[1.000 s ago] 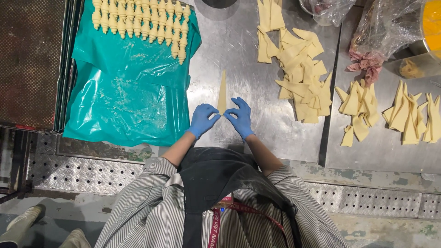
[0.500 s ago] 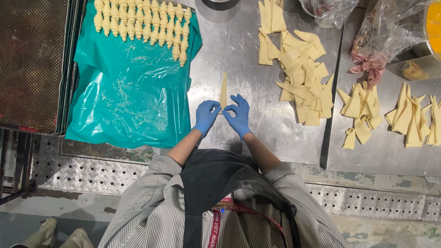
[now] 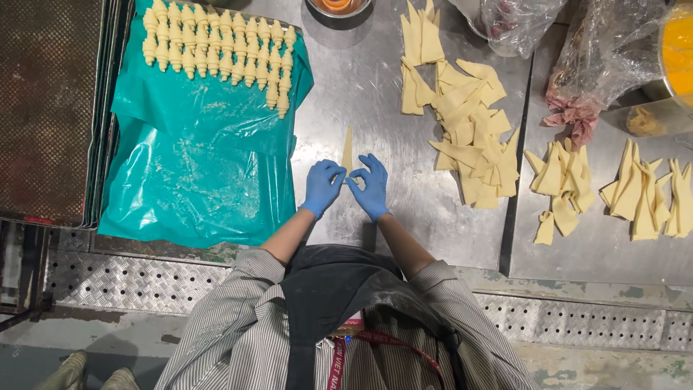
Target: Shape triangular dough pieces into croissants and arrange them on a tray.
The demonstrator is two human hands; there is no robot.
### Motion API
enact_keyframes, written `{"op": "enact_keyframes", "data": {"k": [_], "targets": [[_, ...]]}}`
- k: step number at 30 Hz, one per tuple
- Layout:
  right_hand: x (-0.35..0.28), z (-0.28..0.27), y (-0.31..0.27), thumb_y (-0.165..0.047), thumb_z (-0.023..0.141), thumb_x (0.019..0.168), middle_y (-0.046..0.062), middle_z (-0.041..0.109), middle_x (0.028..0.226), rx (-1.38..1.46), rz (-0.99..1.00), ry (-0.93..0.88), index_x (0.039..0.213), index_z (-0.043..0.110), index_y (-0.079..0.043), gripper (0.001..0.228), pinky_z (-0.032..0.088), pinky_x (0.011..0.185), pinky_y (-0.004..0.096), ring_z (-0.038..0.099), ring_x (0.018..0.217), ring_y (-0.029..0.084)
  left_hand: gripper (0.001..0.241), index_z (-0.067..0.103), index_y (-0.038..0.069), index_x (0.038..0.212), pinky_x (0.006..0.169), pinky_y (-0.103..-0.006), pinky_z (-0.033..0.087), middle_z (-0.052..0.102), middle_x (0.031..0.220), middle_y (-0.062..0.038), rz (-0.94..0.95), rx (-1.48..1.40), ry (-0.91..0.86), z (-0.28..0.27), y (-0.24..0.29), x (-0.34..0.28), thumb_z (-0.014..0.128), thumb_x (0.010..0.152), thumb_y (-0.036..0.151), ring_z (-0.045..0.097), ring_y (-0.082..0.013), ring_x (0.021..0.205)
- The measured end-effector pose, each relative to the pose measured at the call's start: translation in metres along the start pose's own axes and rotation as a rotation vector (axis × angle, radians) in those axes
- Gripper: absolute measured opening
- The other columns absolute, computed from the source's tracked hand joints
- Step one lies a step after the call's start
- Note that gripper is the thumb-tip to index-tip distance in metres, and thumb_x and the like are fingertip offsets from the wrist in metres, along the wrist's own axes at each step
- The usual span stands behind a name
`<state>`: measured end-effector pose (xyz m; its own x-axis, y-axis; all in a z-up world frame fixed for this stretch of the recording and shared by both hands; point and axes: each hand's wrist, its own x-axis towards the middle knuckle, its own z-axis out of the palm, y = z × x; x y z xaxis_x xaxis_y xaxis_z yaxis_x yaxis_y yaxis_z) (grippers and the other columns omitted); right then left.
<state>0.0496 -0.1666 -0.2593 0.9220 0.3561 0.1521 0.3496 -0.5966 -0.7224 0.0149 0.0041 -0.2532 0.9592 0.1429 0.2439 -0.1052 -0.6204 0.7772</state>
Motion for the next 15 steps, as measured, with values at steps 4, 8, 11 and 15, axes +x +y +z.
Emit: {"op": "enact_keyframes", "data": {"k": [4, 8, 11, 15], "targets": [[0.011, 0.004, 0.001, -0.02, 0.08, 0.084, 0.009, 0.055, 0.147, 0.031, 0.068, 0.031, 0.092, 0.072, -0.015, 0.012, 0.025, 0.12, 0.047, 0.035, 0.15, 0.033, 0.007, 0.074, 0.013, 0.095, 0.084, -0.0407, 0.044, 0.07, 0.091, -0.004, 0.115, -0.002, -0.034, -0.009, 0.007, 0.01, 0.072, 0.089, 0.014, 0.062, -0.0262, 0.09], [0.019, 0.004, 0.008, -0.019, 0.079, 0.085, 0.01, 0.056, 0.147, 0.042, 0.064, 0.041, 0.093, 0.073, -0.015, 0.011, 0.025, 0.121, 0.048, 0.036, 0.15, 0.034, 0.008, 0.074, 0.013, 0.094, 0.085, -0.0413, 0.044, 0.07, 0.089, -0.004, 0.147, -0.002, -0.091, -0.006, 0.001, 0.02, 0.074, 0.087, 0.015, 0.062, -0.0263, 0.09], [0.023, 0.003, 0.009, -0.019, 0.079, 0.085, 0.01, 0.057, 0.147, 0.03, 0.01, 0.032, 0.094, 0.073, -0.016, 0.011, 0.026, 0.121, 0.049, 0.037, 0.149, 0.035, 0.01, 0.073, 0.011, 0.098, 0.086, -0.0421, 0.044, 0.069, 0.092, -0.006, 0.122, -0.009, -0.083, 0.003, -0.009, 0.025, 0.074, 0.089, 0.015, 0.062, -0.0278, 0.092], [0.036, 0.005, 0.008, -0.021, 0.08, 0.084, 0.011, 0.057, 0.145, 0.024, 0.001, 0.061, 0.089, 0.072, -0.016, 0.011, 0.027, 0.119, 0.049, 0.038, 0.147, 0.036, 0.017, 0.07, 0.011, 0.108, 0.092, -0.0421, 0.046, 0.069, 0.105, -0.008, 0.266, 0.008, -0.15, 0.01, -0.03, 0.028, 0.067, 0.091, 0.009, 0.062, -0.0296, 0.101]]}}
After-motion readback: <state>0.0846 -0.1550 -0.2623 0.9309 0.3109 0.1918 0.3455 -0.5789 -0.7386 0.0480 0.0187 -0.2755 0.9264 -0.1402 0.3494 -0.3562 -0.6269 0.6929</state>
